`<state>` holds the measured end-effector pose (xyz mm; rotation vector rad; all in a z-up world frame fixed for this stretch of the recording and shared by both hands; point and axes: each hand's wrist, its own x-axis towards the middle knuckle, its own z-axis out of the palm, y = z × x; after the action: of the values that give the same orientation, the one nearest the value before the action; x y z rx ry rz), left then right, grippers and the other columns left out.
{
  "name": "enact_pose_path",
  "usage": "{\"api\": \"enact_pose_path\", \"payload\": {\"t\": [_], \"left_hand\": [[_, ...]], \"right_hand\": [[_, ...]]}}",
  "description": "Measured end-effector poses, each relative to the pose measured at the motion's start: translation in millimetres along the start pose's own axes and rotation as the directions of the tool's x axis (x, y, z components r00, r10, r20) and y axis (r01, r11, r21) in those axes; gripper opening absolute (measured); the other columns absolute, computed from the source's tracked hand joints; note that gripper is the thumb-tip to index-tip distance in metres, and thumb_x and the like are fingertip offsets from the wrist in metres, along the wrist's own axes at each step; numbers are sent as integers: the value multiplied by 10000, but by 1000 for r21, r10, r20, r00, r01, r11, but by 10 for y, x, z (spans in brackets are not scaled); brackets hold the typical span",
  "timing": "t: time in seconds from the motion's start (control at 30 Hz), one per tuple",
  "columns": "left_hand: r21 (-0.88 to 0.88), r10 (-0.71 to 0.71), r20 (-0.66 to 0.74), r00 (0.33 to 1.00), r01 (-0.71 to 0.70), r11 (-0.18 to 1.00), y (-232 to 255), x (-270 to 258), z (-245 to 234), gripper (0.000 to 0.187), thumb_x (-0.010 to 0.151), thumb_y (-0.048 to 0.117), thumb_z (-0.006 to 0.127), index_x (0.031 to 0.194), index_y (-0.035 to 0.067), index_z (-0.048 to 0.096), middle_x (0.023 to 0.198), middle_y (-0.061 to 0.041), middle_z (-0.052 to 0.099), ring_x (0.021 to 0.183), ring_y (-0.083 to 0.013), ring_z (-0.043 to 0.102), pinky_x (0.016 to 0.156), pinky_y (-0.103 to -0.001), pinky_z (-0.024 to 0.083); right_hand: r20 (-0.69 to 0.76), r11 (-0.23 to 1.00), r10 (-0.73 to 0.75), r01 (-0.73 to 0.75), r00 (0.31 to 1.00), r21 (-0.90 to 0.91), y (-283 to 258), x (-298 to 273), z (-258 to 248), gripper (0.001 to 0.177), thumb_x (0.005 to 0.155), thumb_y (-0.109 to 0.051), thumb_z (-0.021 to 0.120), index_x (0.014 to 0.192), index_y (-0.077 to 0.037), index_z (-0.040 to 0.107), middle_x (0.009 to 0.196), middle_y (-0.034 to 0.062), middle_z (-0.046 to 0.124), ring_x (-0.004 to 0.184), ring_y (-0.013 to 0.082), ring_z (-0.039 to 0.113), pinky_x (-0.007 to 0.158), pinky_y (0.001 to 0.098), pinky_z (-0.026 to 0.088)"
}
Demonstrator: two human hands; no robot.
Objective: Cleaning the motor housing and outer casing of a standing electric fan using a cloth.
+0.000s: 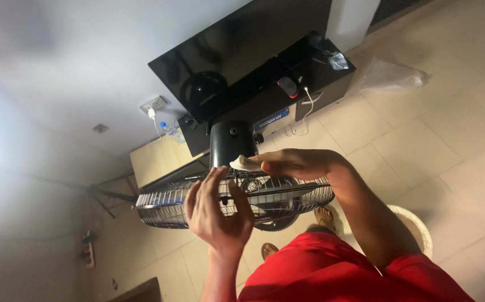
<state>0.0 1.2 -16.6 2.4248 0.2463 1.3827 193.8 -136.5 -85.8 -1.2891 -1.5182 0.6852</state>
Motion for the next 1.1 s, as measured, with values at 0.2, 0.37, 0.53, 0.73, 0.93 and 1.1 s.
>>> {"api": "enact_pose_path", "payload": {"t": [0.2,0.37,0.53,0.73,0.93,1.1], "left_hand": [[37,-11,-132,991,16,999,-82,-94,142,285,918,-8,628,1203,-2,637,1139,-126,758,1058,-242,732,1098,-371,503],[292,-221,-219,950,280,914,83,-184,223,290,966,129,673,1250,73,656,1370,-131,631,1394,-320,505,1221,-542,349],[192,-584,-388,713,683,705,196,-396,356,631,1036,324,649,1566,95,393,1717,-197,235,1614,-436,117,1281,-688,90],[50,-650,-383,656,717,695,269,-383,373,667,1020,297,600,1622,155,349,1760,-189,200,1647,-414,130,1305,-654,128],[-122,-704,-350,618,715,688,256,-249,332,672,976,258,581,1596,146,346,1732,-188,163,1615,-392,98,1244,-617,280],[4,-657,-353,667,703,711,235,-281,312,657,994,221,592,1603,120,365,1740,-192,217,1643,-391,130,1303,-619,147]], "right_hand": [[25,983,75,-70,997,-170,-420,-49,3,606,1065,-386,459,1590,-88,399,1600,158,485,1453,239,471,1221,431,360],[0,954,-241,237,971,-184,-676,-286,-4,511,1117,-259,517,1597,-113,419,1690,95,406,1635,292,308,1350,490,294],[65,938,-323,329,944,-109,-151,-474,-128,460,1123,-193,510,1580,-165,468,1724,68,399,1672,292,291,1411,510,228],[332,814,310,-429,891,390,901,-430,-89,614,1044,-427,430,1577,-140,329,1667,138,347,1540,304,367,1253,442,307],[202,806,357,-410,912,426,750,-232,-111,619,1031,-485,431,1514,-99,456,1615,115,411,1472,280,436,1203,416,361],[-75,841,199,-131,977,525,603,86,-345,535,1052,-436,495,1442,-80,586,1428,177,649,1307,262,642,1127,412,505]]}}
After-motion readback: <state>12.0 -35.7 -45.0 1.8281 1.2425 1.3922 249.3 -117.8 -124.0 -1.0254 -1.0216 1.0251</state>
